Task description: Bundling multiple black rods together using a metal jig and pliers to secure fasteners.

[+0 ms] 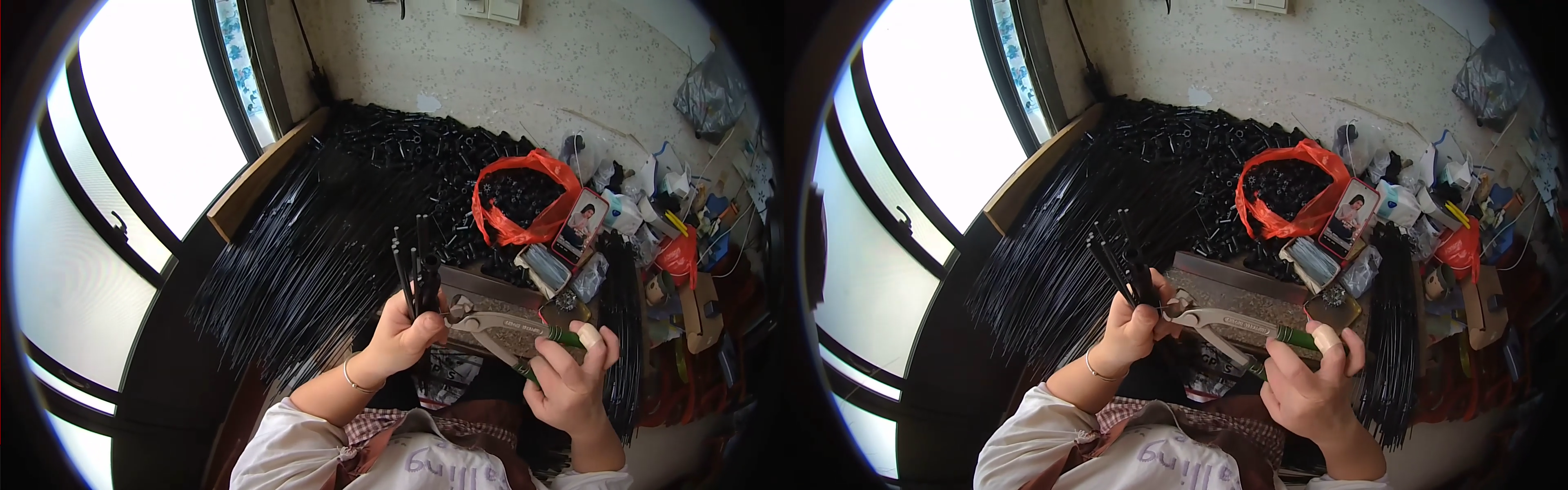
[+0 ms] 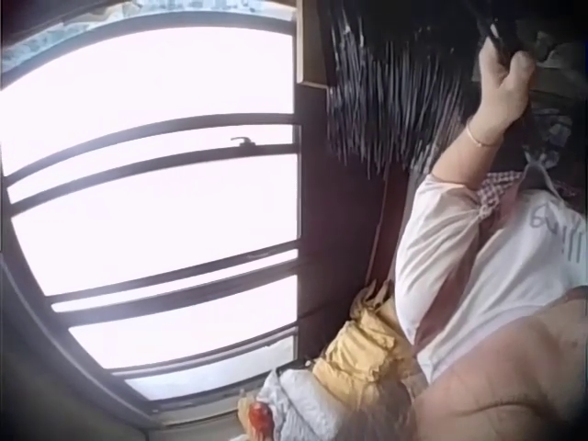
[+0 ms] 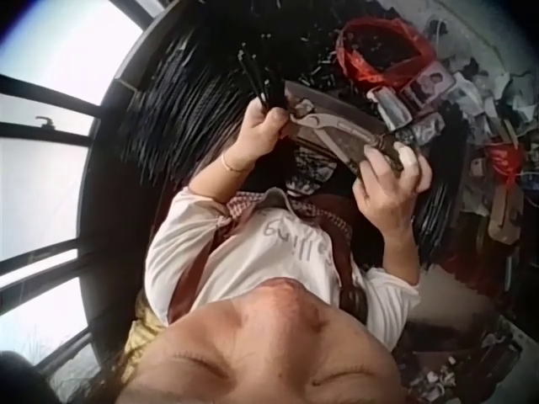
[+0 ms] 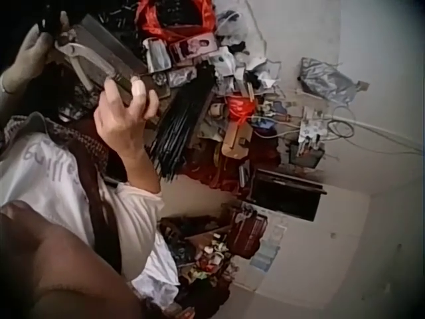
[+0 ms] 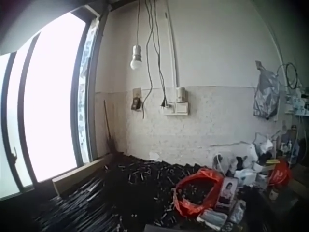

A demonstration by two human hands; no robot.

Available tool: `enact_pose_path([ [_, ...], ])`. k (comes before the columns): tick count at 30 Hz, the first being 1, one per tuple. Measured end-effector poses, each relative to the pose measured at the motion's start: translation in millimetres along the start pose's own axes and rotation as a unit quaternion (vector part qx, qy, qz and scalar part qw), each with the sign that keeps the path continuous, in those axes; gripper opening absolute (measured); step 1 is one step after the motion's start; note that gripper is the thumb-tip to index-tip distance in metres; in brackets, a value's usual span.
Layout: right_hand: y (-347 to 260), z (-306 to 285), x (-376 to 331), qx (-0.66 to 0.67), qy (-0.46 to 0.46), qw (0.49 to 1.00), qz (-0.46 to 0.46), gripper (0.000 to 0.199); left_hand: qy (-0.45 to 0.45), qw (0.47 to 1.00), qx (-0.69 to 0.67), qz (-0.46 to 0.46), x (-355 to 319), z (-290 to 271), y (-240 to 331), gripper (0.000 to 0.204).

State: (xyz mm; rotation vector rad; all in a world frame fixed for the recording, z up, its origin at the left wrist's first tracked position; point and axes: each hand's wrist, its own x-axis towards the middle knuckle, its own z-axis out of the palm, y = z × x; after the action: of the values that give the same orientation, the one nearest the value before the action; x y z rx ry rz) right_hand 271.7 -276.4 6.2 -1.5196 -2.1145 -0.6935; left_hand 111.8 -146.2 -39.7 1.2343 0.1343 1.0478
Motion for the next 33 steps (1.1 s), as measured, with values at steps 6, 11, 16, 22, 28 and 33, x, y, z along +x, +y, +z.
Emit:
enact_pose_path([
  [6,6,5,5,0.007,0.032,0.999,-0.034,0.025,0.072,0.997,0.031,-0.013,-1,-5,3,0.028],
  [11,8,24,-2,0.287,-0.029,0.957,0.013,0.027,0.064,0.993,0.101,0.023,1,-15,5,0.031],
  [16,-23,69,-46,0.933,-0.145,0.168,0.285,0.028,0.033,0.999,0.014,0.031,11,-3,-4,0.031],
  [22,-9,58,-8,0.564,-0.179,0.758,0.274,0.047,-0.012,0.999,-0.020,-0.049,21,1,-7,0.034],
  [28,22,51,-17,0.339,-0.032,0.927,0.159,0.030,0.063,0.997,0.034,-0.013,26,-1,-2,0.024],
  [33,8,50,-19,0.463,-0.144,0.830,0.275,0.029,0.041,0.994,0.090,-0.043,35,10,-1,0.018],
])
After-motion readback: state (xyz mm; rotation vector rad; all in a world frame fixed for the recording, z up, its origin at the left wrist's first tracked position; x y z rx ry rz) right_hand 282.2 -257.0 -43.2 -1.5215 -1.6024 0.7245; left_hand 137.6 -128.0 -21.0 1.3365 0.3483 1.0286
